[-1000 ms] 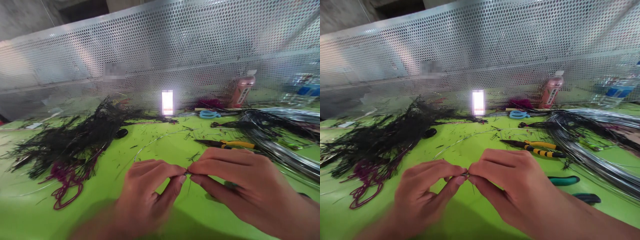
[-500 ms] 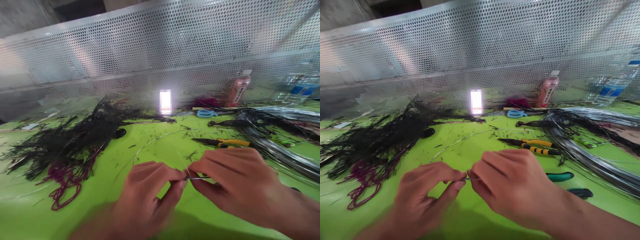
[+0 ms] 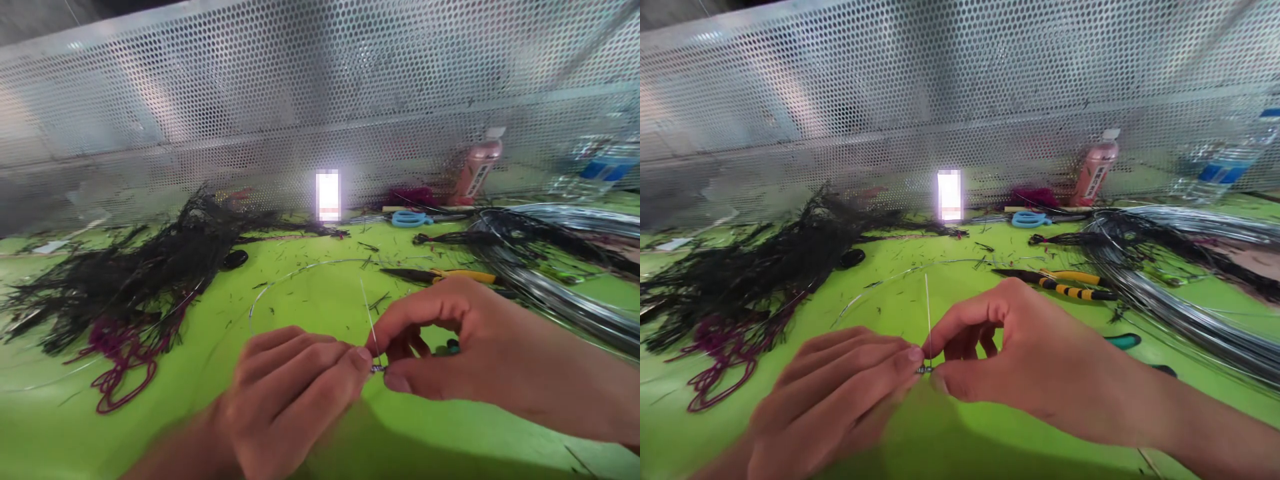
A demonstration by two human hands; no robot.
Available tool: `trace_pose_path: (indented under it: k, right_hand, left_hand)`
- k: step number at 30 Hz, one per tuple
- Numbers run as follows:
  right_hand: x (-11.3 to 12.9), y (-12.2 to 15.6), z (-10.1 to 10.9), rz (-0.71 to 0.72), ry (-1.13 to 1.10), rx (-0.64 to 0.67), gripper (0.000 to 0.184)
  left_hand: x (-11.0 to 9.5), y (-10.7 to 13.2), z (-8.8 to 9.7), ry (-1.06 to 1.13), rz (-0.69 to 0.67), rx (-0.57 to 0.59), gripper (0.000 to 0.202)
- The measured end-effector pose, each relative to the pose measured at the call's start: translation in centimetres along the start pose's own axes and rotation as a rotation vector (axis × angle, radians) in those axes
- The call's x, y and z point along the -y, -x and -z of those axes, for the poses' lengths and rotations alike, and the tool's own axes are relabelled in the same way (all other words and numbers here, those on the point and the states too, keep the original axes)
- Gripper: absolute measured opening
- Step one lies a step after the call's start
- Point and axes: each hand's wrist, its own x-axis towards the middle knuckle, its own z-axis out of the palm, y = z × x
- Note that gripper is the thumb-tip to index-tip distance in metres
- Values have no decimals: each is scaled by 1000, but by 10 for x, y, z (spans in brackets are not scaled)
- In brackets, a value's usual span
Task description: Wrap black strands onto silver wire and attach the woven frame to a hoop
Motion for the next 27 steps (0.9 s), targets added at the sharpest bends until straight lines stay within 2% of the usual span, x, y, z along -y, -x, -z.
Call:
trace_pose_path:
  k: [2,7,11,14,17,19,21,23,25,27]
  right_hand:
    - [1,1,-2,12,-31,-36,17]
    - [-2,2,-7,92,-79,-98,19]
    - [-2,2,-12,267,-59,-148,15]
    - [-7,8,-19,505,231,-250,16]
    - [-17,16,-26,818,686,-484,30]
    - [-20,18,-26,951,817,-543,32]
    - [-16,17,-22,889,731,-420,24]
    - [-6,13,-16,682,540,-268,19]
    - [4,11,-10,486,391,-197,17]
    - [10,10,-6,365,330,-127,16]
  left_hand:
    - [1,-4,0,-17,-31,-1,3]
    - [2,-1,-4,5,30,-35,3]
    - [2,2,-5,10,45,-55,7]
    - [0,-2,-4,35,69,-85,7]
    - [-1,-5,-5,70,134,-89,7]
    - [-1,-6,-6,78,156,-84,7]
    - [2,-5,-6,61,104,-126,7]
    - [5,-3,-3,-12,30,-170,10]
    - [8,-3,2,-107,-26,-137,12]
    - [10,-4,8,-170,-72,-71,12]
